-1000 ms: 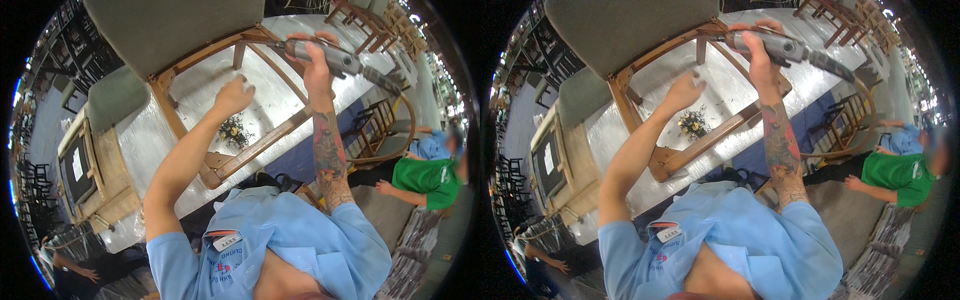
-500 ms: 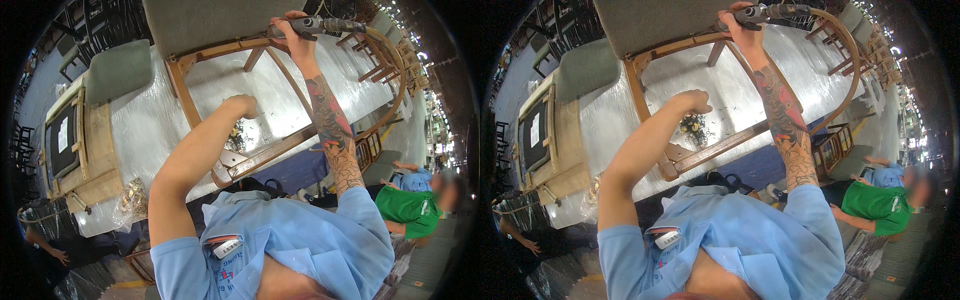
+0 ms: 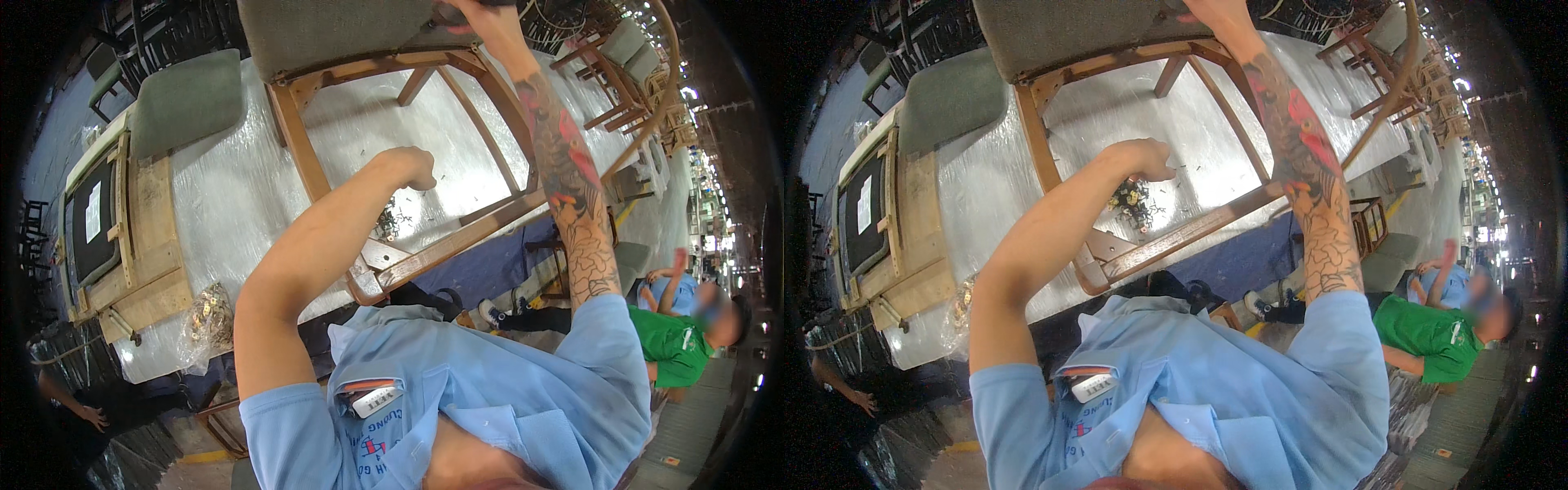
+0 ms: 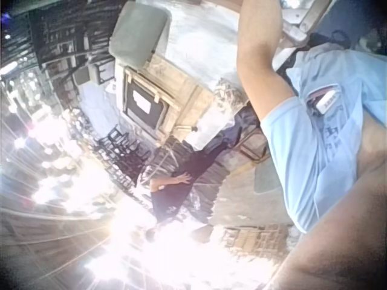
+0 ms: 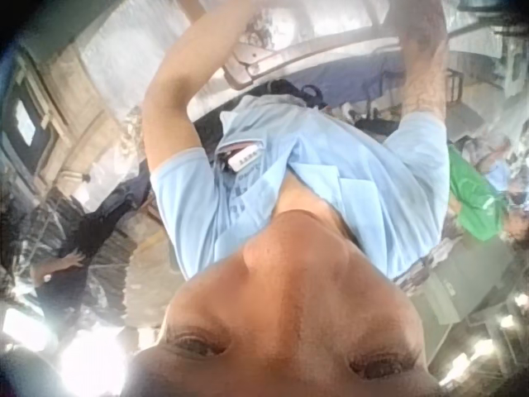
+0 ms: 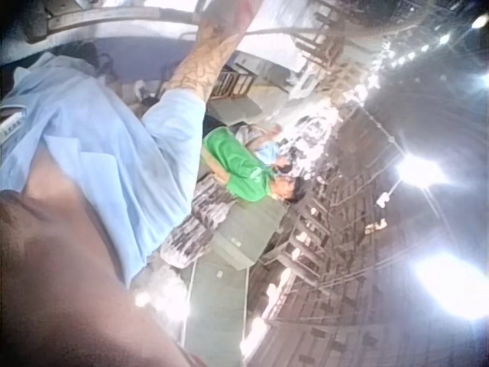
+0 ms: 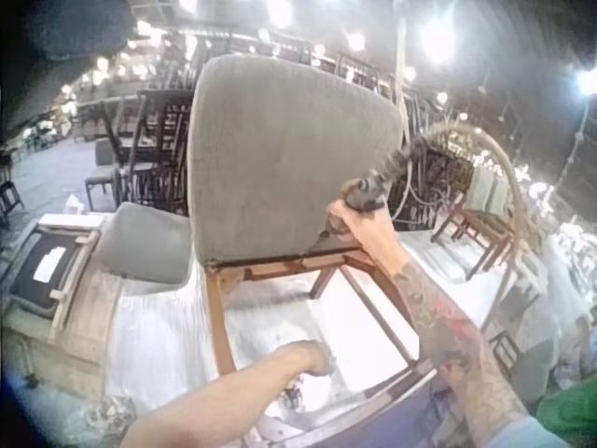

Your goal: The person assembles a wooden chair by attaching the seat and backrest to the frame using a pneumatic screwdriver. They position the chair, insert screws, and tighten them at multiple attachment points.

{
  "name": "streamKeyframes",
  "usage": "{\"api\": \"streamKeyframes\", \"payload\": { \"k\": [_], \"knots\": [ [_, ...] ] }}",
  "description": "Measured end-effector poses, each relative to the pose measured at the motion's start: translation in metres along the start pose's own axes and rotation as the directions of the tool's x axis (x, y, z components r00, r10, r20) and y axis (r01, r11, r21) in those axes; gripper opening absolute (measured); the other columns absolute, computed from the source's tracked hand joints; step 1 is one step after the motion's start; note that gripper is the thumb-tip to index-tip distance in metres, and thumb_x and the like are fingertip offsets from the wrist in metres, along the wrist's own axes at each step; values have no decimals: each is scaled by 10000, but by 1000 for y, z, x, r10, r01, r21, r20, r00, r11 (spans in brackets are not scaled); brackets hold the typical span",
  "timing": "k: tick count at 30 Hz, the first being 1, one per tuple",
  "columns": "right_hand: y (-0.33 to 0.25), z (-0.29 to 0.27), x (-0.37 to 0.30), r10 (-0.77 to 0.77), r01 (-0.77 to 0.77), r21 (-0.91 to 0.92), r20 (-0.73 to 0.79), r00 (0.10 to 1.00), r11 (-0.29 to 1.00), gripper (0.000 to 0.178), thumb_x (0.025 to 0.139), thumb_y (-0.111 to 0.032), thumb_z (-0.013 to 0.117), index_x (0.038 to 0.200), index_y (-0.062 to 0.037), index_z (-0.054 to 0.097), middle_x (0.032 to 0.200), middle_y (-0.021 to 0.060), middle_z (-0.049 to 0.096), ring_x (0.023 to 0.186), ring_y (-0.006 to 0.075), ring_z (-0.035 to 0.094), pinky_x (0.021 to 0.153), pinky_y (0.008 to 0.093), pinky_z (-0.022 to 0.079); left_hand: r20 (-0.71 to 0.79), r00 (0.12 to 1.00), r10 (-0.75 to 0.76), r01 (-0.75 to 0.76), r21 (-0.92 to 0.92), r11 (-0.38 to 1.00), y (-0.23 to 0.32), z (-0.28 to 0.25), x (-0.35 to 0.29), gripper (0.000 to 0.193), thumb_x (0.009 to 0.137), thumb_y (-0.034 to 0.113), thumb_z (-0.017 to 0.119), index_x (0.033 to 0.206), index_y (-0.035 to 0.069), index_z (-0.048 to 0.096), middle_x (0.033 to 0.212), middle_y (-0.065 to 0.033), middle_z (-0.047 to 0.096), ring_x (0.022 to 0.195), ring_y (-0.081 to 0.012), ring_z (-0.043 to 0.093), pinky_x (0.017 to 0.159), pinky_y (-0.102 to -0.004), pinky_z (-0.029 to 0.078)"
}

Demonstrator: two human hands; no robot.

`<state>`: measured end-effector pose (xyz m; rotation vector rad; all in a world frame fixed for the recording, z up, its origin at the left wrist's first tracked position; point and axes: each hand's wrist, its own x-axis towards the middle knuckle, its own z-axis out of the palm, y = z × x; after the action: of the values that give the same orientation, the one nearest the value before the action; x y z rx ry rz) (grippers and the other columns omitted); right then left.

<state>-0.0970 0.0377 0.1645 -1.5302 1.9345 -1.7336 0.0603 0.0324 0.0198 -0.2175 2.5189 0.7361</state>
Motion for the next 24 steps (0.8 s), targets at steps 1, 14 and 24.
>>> {"api": "streamKeyframes", "payload": {
  "k": [1, 14, 24],
  "knots": [
    [-2, 63, 21, 23, -32, 118, 73, 997, 992, 217, 823, -190, 743, 918, -41, 616, 719, 57, 622, 649, 151, 620, 516, 294, 515, -12, 991, -134, 132, -72, 989, -42, 3, -11, 354, 800, 218, 587, 1015, -31, 714, 953, -200, 722, 858, -302, 708, 775, -411, 556],
    [-3, 58, 53, 169, -160, -73, 140, 976, 984, 387, 786, -245, 812, 914, 76, 637, 773, 95, 671, 627, 165, 647, 516, 321, 564, -88, 984, 156, -156, 3, 988, -14, 17, -8, 492, 900, 396, 583, 1070, -58, 668, 1116, -297, 643, 1060, -418, 628, 937, -466, 483],
    [2, 40, 42, 204, -196, -77, 120, 972, 978, 594, 747, -307, 853, 1014, 136, 560, 789, 128, 690, 661, 189, 683, 544, 369, 589, 63, 971, 233, -237, 77, 968, 19, 19, -26, 449, 913, 369, 571, 1063, -45, 659, 1013, -273, 678, 977, -419, 659, 882, -481, 509]
  ]
}}
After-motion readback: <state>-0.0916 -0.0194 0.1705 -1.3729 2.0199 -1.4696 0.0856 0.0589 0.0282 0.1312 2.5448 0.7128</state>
